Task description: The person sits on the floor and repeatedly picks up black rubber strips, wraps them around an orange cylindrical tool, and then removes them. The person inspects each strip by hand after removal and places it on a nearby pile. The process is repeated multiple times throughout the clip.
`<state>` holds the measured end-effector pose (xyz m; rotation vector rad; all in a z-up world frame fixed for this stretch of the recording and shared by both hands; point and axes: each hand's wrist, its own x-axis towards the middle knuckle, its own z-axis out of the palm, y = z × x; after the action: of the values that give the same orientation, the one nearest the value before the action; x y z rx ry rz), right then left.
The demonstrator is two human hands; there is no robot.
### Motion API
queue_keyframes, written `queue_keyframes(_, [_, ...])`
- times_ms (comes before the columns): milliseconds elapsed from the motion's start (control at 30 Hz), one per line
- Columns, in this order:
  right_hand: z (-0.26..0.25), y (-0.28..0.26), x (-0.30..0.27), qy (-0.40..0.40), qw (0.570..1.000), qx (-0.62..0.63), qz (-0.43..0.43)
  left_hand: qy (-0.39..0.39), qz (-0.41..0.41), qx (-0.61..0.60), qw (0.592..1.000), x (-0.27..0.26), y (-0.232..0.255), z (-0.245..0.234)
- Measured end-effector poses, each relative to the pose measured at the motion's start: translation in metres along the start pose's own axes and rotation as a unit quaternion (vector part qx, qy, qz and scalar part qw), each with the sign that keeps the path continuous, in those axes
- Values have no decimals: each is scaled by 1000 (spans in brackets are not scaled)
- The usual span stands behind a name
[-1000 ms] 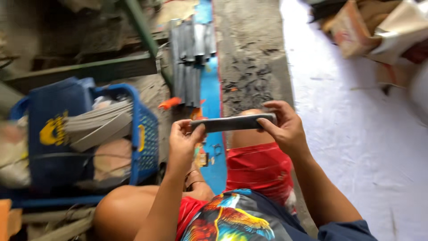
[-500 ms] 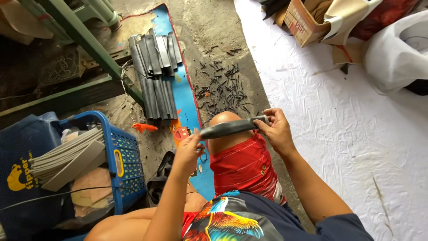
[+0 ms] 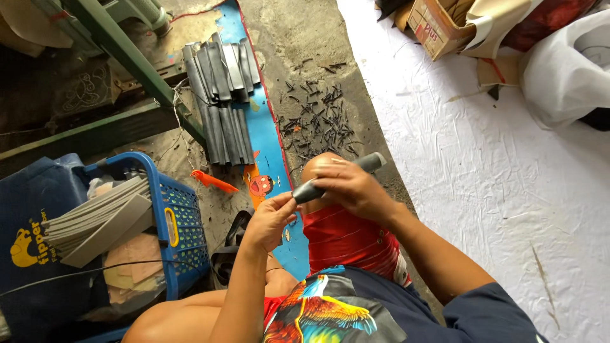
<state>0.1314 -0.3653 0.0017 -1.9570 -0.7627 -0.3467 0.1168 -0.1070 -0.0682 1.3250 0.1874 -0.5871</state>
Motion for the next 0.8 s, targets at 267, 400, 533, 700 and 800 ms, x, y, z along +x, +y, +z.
queue_keyframes(267, [17,9,-5,-104,981,-150,-66,20,1,18,1000,2,4,8])
queue_keyframes(400, [17,7,-5,-100,979,-168,-63,38,-21,13,999,2,4,12])
queue_keyframes(533, [19,6,-7,-105,976,-173,-80,40,-72,-64,995,-2,9,15])
queue_keyframes(700, [14,7,-12,-82,986,-138,-54,54,-40,25,997,-6,12,18])
queue_keyframes(800, [-1,29,-27,92,987,-57,119,101,18,38,994,-5,5,3])
